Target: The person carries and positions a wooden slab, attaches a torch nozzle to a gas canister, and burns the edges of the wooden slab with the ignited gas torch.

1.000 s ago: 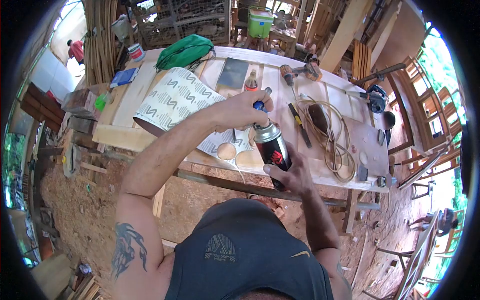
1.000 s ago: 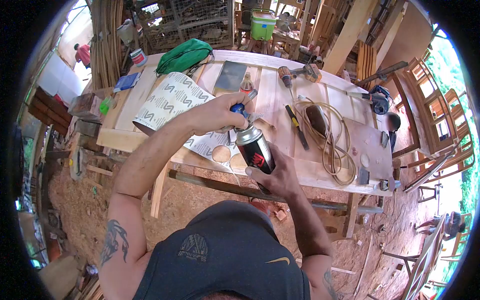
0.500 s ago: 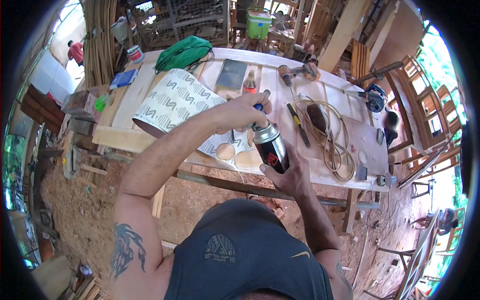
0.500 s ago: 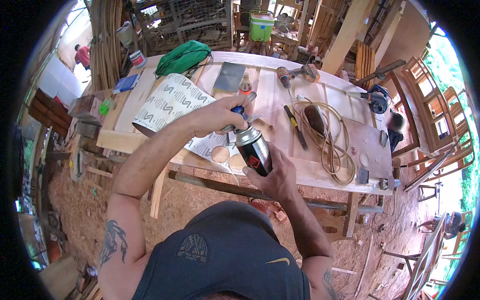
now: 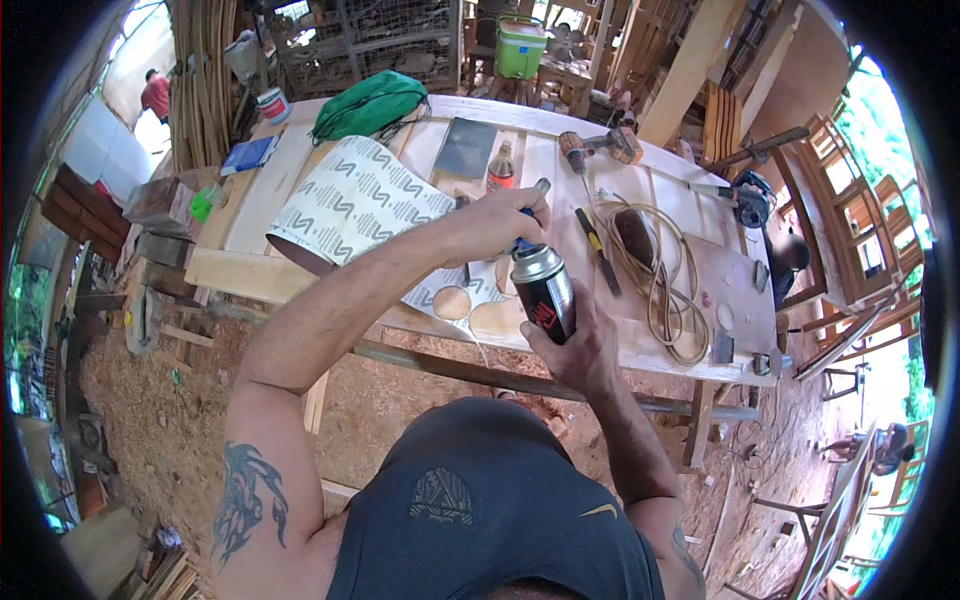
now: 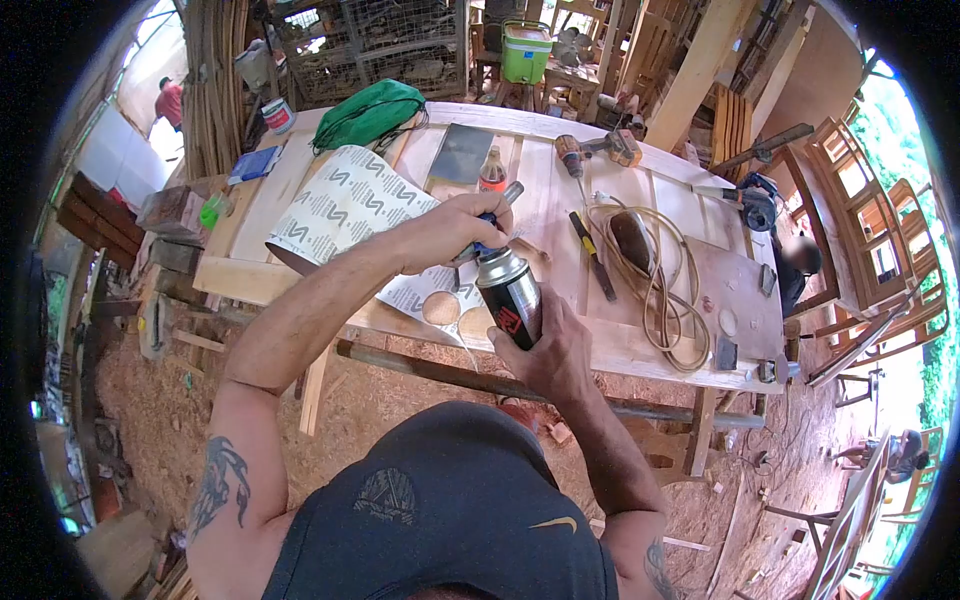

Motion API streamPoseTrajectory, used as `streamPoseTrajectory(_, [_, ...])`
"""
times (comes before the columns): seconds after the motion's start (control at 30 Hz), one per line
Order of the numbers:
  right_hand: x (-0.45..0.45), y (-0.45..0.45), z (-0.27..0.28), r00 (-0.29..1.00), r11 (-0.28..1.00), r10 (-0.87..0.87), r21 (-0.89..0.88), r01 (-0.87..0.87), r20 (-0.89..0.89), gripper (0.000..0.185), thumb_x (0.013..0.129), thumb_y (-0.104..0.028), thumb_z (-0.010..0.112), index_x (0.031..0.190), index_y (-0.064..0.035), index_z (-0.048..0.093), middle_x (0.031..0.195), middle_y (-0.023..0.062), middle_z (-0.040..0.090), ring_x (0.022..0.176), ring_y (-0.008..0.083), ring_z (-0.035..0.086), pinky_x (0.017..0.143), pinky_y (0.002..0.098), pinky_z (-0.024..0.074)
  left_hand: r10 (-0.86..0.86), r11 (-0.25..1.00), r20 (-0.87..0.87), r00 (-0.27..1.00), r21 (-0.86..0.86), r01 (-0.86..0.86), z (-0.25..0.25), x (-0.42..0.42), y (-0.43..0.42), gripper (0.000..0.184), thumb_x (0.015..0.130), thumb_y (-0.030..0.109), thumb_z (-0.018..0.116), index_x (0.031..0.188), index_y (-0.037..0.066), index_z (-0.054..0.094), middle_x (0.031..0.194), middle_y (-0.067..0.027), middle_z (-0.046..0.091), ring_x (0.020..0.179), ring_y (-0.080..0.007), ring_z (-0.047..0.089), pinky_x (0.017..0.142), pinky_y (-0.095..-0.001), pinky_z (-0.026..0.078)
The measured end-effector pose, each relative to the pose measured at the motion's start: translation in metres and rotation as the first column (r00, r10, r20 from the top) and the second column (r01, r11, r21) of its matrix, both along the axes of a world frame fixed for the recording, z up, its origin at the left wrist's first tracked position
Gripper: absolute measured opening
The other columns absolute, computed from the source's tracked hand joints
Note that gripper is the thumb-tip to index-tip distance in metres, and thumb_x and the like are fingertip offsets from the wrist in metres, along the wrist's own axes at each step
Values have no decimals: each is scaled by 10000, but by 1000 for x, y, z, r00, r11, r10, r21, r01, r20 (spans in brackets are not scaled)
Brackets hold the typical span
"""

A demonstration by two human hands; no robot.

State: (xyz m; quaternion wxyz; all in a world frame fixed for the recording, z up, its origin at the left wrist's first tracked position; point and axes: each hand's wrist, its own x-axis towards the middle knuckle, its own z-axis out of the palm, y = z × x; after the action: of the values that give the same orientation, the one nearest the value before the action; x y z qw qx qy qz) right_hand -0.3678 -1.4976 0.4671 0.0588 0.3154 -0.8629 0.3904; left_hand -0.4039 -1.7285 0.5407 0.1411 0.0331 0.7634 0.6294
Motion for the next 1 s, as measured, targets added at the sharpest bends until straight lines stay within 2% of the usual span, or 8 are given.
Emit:
streamPoseTrajectory(0.2, [-1, -2, 4, 1000, 999, -1, 37, 1, -15, 728, 736, -273, 841, 1262, 75, 477, 935, 252, 647, 775, 408, 664, 663, 490, 530, 20, 1000, -56, 998, 15, -19, -4, -5, 1, 81, 848, 136, 617, 914, 91, 597, 812, 12, 532, 596, -74, 451, 453, -261, 304])
streamPoseTrajectory(0.37, [-2, -6, 0, 1000, 1000, 3, -6, -3, -21, 733, 732, -263, 845, 1243, 100, 465, 919, 259, 635, 767, 419, 656, 648, 498, 524, 33, 999, -200, 979, 26, -29, -14, -12, 1, 90, 836, 151, 616, 902, 91, 627, 806, 16, 541, 618, -73, 460, 457, -261, 310])
streamPoseTrajectory(0.47, [-7, -7, -6, 999, 1000, 12, -12, -13, -46, 755, 729, -259, 848, 1257, 108, 452, 915, 260, 628, 756, 418, 653, 637, 498, 522, 79, 997, -106, 991, 26, -76, -6, -9, 4, 96, 834, 157, 610, 902, 97, 641, 786, 19, 540, 631, -73, 467, 459, -263, 313])
streamPoseTrajectory(0.67, [-8, -7, -9, 999, 999, 5, -34, -6, -45, 771, 731, -254, 848, 1278, 110, 445, 914, 262, 628, 751, 416, 650, 638, 498, 523, 106, 994, -108, 989, 23, -104, -17, -16, 7, 93, 841, 160, 595, 891, 98, 643, 787, 22, 547, 604, -72, 457, 449, -261, 302])
streamPoseTrajectory(0.73, [-9, -6, -9, 1000, 999, 4, -32, -4, -26, 761, 733, -258, 848, 1281, 98, 458, 921, 266, 634, 768, 416, 657, 646, 491, 528, 82, 997, -164, 983, 3, -82, -25, -20, 5, 95, 839, 160, 591, 892, 99, 641, 789, 22, 549, 619, -76, 461, 461, -267, 310])
streamPoseTrajectory(0.83, [-17, -1, -1, 989, 991, 109, -87, -101, 103, 726, 738, -261, 849, 1277, 74, 496, 942, 221, 663, 785, 333, 678, 692, 434, 545, 1, 1000, -170, 985, -2, -1, -15, -18, 1, 103, 837, 160, 584, 895, 88, 630, 813, 12, 563, 694, -91, 493, 542, -273, 368])
streamPoseTrajectory(0.93, [-13, 6, 23, 848, 980, 160, -186, -74, 505, 702, 744, -274, 846, 1271, 60, 523, 955, 147, 675, 807, 220, 658, 760, 370, 543, -87, 995, -204, 975, 37, 97, -14, -17, -2, 110, 838, 153, 578, 899, 69, 614, 855, -6, 582, 794, -110, 525, 681, -280, 421])
streamPoseTrajectory(1.0, [-20, 13, 20, 782, 964, 233, -242, -108, 578, 693, 742, -285, 845, 1263, 53, 539, 961, 105, 665, 827, 178, 630, 784, 336, 531, -126, 989, -217, 968, 52, 141, -13, -16, -3, 114, 837, 146, 577, 905, 59, 606, 883, -15, 591, 845, -119, 537, 760, -281, 432])
